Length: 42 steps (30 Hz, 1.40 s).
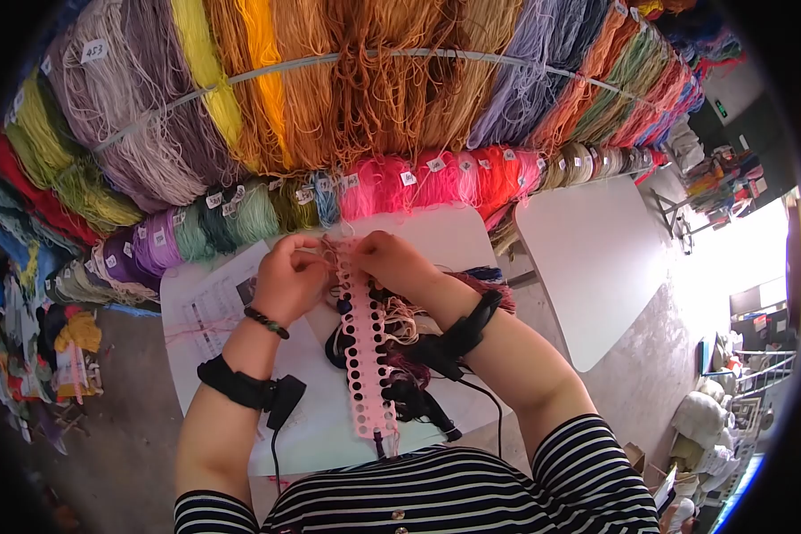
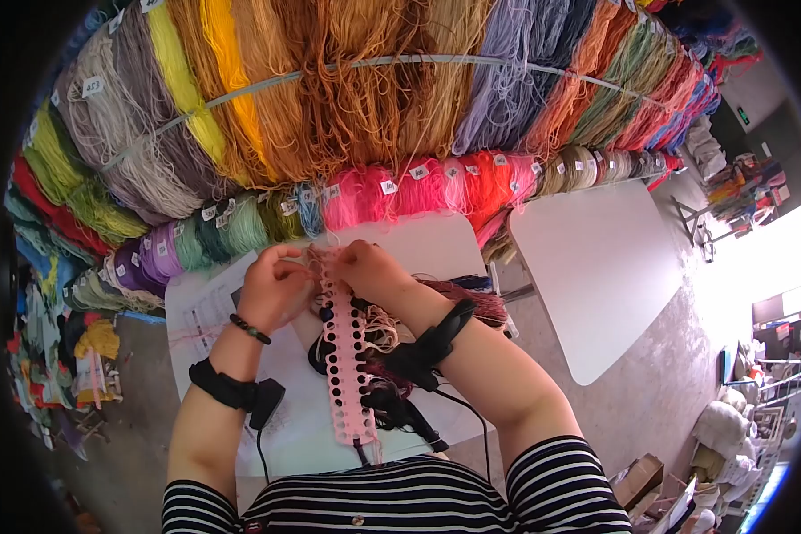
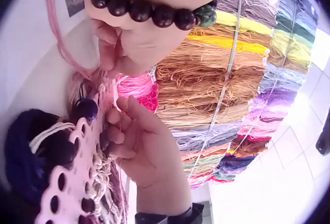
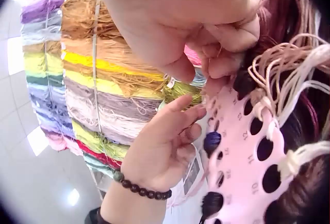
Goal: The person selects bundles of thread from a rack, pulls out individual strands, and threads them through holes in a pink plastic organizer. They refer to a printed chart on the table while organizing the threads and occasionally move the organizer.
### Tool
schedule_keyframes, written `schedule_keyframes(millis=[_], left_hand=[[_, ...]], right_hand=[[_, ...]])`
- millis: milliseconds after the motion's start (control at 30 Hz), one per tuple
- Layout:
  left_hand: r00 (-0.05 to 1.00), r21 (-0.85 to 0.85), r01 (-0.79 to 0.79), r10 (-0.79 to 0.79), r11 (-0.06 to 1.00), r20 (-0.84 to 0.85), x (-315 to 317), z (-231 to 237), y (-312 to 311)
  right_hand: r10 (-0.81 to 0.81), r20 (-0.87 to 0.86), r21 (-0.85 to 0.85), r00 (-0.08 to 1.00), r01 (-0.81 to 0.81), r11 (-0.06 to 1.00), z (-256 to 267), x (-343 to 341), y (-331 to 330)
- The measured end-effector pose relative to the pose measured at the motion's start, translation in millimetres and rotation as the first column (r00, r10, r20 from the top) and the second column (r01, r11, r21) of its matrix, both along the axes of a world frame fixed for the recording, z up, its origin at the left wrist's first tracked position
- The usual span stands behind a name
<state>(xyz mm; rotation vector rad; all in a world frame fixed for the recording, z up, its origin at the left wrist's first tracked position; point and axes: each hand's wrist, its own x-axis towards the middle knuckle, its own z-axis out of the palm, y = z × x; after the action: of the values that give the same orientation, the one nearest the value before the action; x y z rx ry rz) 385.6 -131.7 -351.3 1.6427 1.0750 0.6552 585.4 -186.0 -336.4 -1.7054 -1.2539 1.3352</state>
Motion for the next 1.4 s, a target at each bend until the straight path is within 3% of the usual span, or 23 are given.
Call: schedule_keyframes(millis=[33, 100, 200, 300, 333, 433, 467, 533, 600, 667, 700, 767, 867, 900, 933, 967, 1000, 1100, 1167, 1233, 1300, 1367, 1400], left_hand=[[0.987, -0.199, -0.004, 0.036, 0.980, 0.157, -0.8, 8.8, -1.8], [0.886, -0.557, 0.082, 0.195, 0.827, 0.421, 2.4, 24.1, -6.2], [0.734, -0.594, 0.228, 0.265, 0.772, 0.626, 16.7, 16.5, -6.5], [0.857, -0.551, 0.256, 0.076, 0.794, 0.509, 20.1, 6.8, -2.2], [0.905, -0.532, 0.201, 0.051, 0.822, 0.422, 25.6, 12.3, -7.3], [0.949, -0.297, 0.243, -0.162, 0.924, 0.271, 28.5, 16.0, -12.6], [0.971, -0.140, 0.216, -0.197, 0.966, 0.138, 26.0, 13.2, -10.6], [0.971, 0.185, 0.215, -0.191, 0.959, -0.141, 12.3, 3.8, -1.8], [0.941, 0.274, -0.027, 0.117, 0.961, -0.317, -10.5, 4.4, 12.0], [0.971, 0.067, -0.236, 0.234, 0.969, 0.041, -31.7, 12.3, 18.3], [0.947, -0.281, -0.221, 0.274, 0.934, 0.165, -53.4, 26.7, 17.2], [0.863, -0.397, -0.293, 0.419, 0.870, 0.282, -91.1, 43.2, 18.7], [0.602, -0.472, -0.246, 0.515, 0.846, 0.610, -197.6, 50.7, 36.2], [0.415, -0.469, -0.374, 0.597, 0.800, 0.686, -224.0, 63.9, 31.6], [0.407, -0.418, -0.527, 0.652, 0.740, 0.640, -253.1, 69.7, 23.7], [0.386, -0.349, -0.662, 0.701, 0.663, 0.600, -283.6, 76.5, 16.1], [0.346, -0.442, -0.709, 0.817, 0.550, 0.461, -329.8, 60.9, 12.8], [0.568, -0.285, -0.773, 0.818, 0.567, 0.089, -329.3, 59.9, -53.6], [0.716, -0.263, -0.691, 0.688, 0.673, -0.119, -314.1, 51.2, -91.2], [0.840, -0.116, -0.530, 0.503, 0.840, -0.203, -316.6, -3.6, -118.2], [0.800, 0.265, -0.302, 0.395, 0.916, -0.452, -279.0, 10.0, -141.9], [0.749, 0.301, -0.262, 0.390, 0.917, -0.535, -256.2, 16.4, -151.2], [0.722, 0.317, -0.239, 0.386, 0.918, -0.574, -249.9, 15.9, -153.8]], right_hand=[[-0.024, 0.006, 0.002, 1.000, 0.024, 1.000, -3.5, 0.0, -1.2], [-0.047, 0.008, -0.008, 0.999, 0.047, 0.999, -7.8, 1.0, -3.0], [-0.053, -0.043, -0.046, 0.998, 0.051, 0.998, -7.2, 2.7, -2.8], [-0.105, -0.211, -0.110, 0.972, 0.083, 0.990, -0.5, 5.4, -5.7], [-0.144, -0.300, -0.143, 0.943, 0.105, 0.984, 0.6, 8.2, -7.4], [-0.190, -0.453, -0.224, 0.871, 0.095, 0.970, -2.6, 14.8, -7.8], [-0.195, -0.485, -0.245, 0.853, 0.081, 0.966, -3.8, 16.0, -7.3], [-0.102, -0.288, -0.201, 0.952, 0.044, 0.979, -3.3, 10.2, -6.3], [-0.031, -0.153, -0.172, 0.988, 0.005, 0.985, -0.8, 5.5, -6.2], [0.015, -0.095, -0.151, 0.995, -0.029, 0.988, 1.0, 2.8, -4.7], [0.023, -0.084, -0.160, 0.996, -0.036, 0.986, 2.4, 1.9, -4.2], [0.044, -0.061, -0.176, 0.997, -0.054, 0.983, 6.1, 2.6, -2.5], [0.087, 0.060, -0.102, 0.994, -0.080, 0.992, -11.6, 6.2, 0.4], [0.087, -0.029, -0.109, 0.996, -0.090, 0.990, -19.9, 6.4, 2.1], [0.085, -0.097, -0.009, 0.992, -0.087, 0.996, -19.5, 3.6, -2.0], [0.051, -0.063, -0.067, 0.997, -0.056, 0.996, -4.0, -2.3, -5.5], [0.009, -0.071, -0.115, 0.997, -0.017, 0.993, -0.6, -4.6, -8.2], [-0.017, -0.018, -0.034, 1.000, 0.016, 0.999, 8.9, -11.1, -17.3], [-0.094, -0.002, 0.116, 0.996, 0.093, 0.989, 8.4, -14.5, -32.3], [-0.068, 0.149, 0.152, 0.987, 0.045, 0.987, -3.8, -5.4, -51.4], [-0.046, 0.289, 0.136, 0.956, 0.007, 0.991, -2.8, -12.4, -66.9], [-0.024, 0.416, 0.065, 0.909, -0.003, 0.998, 12.2, -25.9, -80.2], [-0.055, 0.353, 0.091, 0.934, 0.024, 0.996, 2.6, -24.8, -83.7]])
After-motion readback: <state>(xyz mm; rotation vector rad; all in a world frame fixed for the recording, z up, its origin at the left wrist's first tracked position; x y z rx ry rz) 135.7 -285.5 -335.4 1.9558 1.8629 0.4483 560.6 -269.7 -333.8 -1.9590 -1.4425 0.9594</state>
